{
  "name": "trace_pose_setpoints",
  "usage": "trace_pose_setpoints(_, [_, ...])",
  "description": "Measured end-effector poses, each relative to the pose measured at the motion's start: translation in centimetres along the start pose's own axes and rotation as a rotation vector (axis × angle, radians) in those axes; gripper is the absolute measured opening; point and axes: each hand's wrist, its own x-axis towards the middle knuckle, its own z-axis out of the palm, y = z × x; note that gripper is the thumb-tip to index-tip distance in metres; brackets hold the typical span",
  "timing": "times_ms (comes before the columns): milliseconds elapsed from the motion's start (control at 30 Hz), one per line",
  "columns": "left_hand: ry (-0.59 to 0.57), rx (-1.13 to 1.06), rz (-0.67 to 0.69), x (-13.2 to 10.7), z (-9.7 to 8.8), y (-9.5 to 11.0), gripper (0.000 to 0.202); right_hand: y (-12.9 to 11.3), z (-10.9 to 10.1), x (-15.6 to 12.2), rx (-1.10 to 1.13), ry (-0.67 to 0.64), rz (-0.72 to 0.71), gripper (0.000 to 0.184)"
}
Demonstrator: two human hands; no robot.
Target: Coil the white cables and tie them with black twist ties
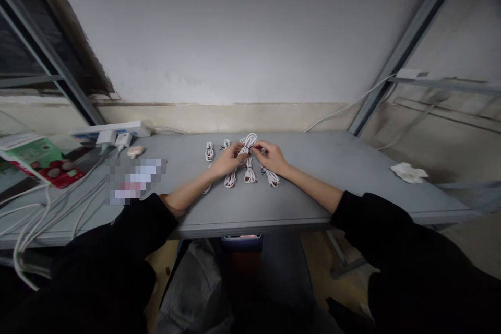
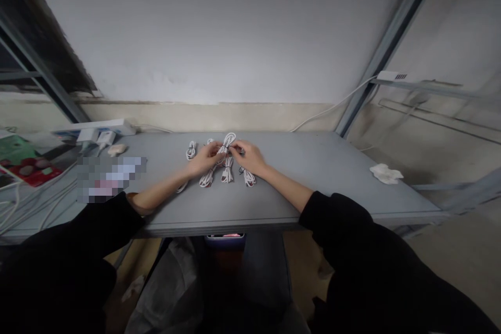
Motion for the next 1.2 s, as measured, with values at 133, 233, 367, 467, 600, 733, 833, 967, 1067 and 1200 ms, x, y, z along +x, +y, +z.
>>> trace_pose_setpoints(133, [0.06,0.224,0.145,-0.3,0.0,0.0,0.022,-0.2,-0.1,0.1,0.029,-0.004,-0.005,0.02])
trace_pose_setpoints(233, [0.091,0.331,0.214,-0.8,0.1,0.7,0.02,-0.1,-0.2,0.1,0.056,0.007,-0.033,0.023])
trace_pose_setpoints(367, [0.128,0.411,0.255,-1.3,0.3,1.8,0.02,-0.1,-0.3,0.1,0.074,0.033,-0.053,0.024])
trace_pose_setpoints(467, [0.149,0.409,0.238,-1.5,0.4,2.4,0.02,-0.1,-0.3,0.1,0.075,0.053,-0.069,0.018])
trace_pose_setpoints(600, [0.176,0.349,0.198,-1.4,0.5,2.5,0.019,-0.1,-0.2,0.1,0.023,0.075,-0.043,0.014])
trace_pose_setpoints(733, [0.176,0.296,0.17,-1.2,0.4,2.0,0.018,-0.1,-0.4,0.2,-0.019,0.079,-0.024,0.012])
trace_pose_setpoints(833, [0.172,0.313,0.173,-1.2,0.4,1.8,0.018,-0.2,-0.6,0.3,-0.052,0.071,-0.07,0.011])
trace_pose_setpoints(967, [0.185,0.32,0.175,-1.2,0.4,1.9,0.021,-0.3,-1.0,0.4,-0.097,0.08,-0.176,0.014])
trace_pose_setpoints(1067, [0.194,0.342,0.161,-1.2,0.3,2.0,0.027,-0.2,-1.3,0.5,-0.146,0.056,-0.204,0.015])
trace_pose_setpoints(1200, [0.188,0.394,0.176,-1.1,0.2,1.8,0.032,-0.2,-1.4,0.5,-0.173,0.061,-0.151,0.014])
